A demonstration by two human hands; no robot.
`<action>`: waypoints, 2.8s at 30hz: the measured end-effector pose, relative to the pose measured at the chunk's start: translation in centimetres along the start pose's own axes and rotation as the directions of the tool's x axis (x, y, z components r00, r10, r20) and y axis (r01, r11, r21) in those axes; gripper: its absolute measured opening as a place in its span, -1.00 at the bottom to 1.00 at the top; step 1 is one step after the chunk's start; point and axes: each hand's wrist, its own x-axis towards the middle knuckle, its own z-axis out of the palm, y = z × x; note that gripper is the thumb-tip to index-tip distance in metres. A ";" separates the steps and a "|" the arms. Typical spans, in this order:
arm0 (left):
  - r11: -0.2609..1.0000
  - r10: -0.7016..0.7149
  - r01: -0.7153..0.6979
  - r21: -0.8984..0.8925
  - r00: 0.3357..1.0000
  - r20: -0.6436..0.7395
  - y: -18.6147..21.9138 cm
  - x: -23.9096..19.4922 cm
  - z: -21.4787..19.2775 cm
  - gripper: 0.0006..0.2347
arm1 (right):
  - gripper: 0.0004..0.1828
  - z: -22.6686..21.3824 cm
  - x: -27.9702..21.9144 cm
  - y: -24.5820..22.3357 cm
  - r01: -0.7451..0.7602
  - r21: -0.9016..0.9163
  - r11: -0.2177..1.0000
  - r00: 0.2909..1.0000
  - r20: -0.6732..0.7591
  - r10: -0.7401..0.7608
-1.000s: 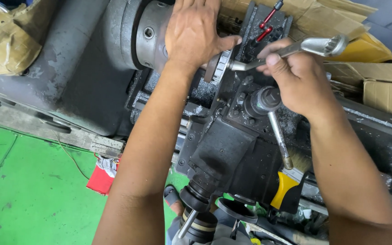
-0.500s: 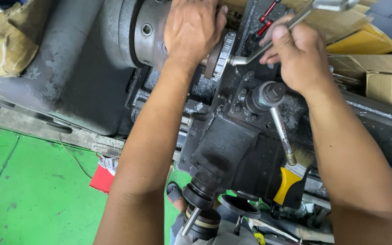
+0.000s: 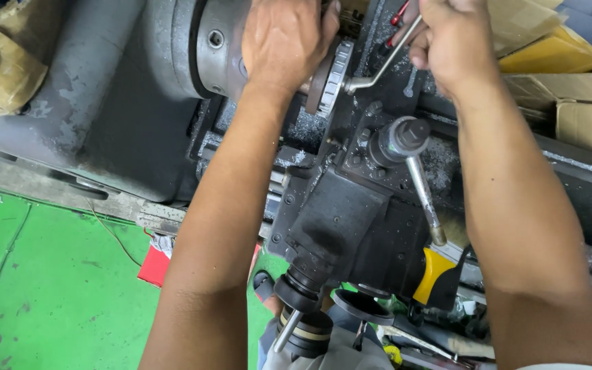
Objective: Calibrating a lathe by setting up a dial indicator and tightening the tool post with a wrench.
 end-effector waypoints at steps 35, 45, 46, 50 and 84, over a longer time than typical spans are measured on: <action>0.996 0.004 -0.011 -0.085 0.996 -0.086 -0.3 -0.1 0.2 -0.79 | -0.52 0.3 -7.4 -4.8 0.293 -0.270 0.917 0.946 0.221 -0.237; 0.998 -0.004 -0.009 -0.070 0.982 -0.189 -0.5 -0.3 1.5 -0.83 | -0.47 1.0 -6.8 -5.4 0.239 -0.329 0.914 0.966 0.178 -0.188; 0.998 -0.003 -0.010 -0.069 0.982 -0.189 -0.4 -0.3 1.4 -0.83 | -0.47 1.2 -6.6 -5.5 0.238 -0.329 0.914 0.966 0.177 -0.188; 0.992 -0.094 0.082 -0.096 0.988 -0.121 -0.5 -0.2 1.7 -0.82 | -0.33 1.2 -5.6 -5.1 0.173 -0.358 0.917 0.985 0.076 -0.156; 0.987 0.164 -0.162 0.024 0.974 -0.155 -1.0 0.1 0.8 -0.76 | -0.60 -1.1 -2.3 -4.4 0.244 -0.390 0.888 0.969 0.141 -0.204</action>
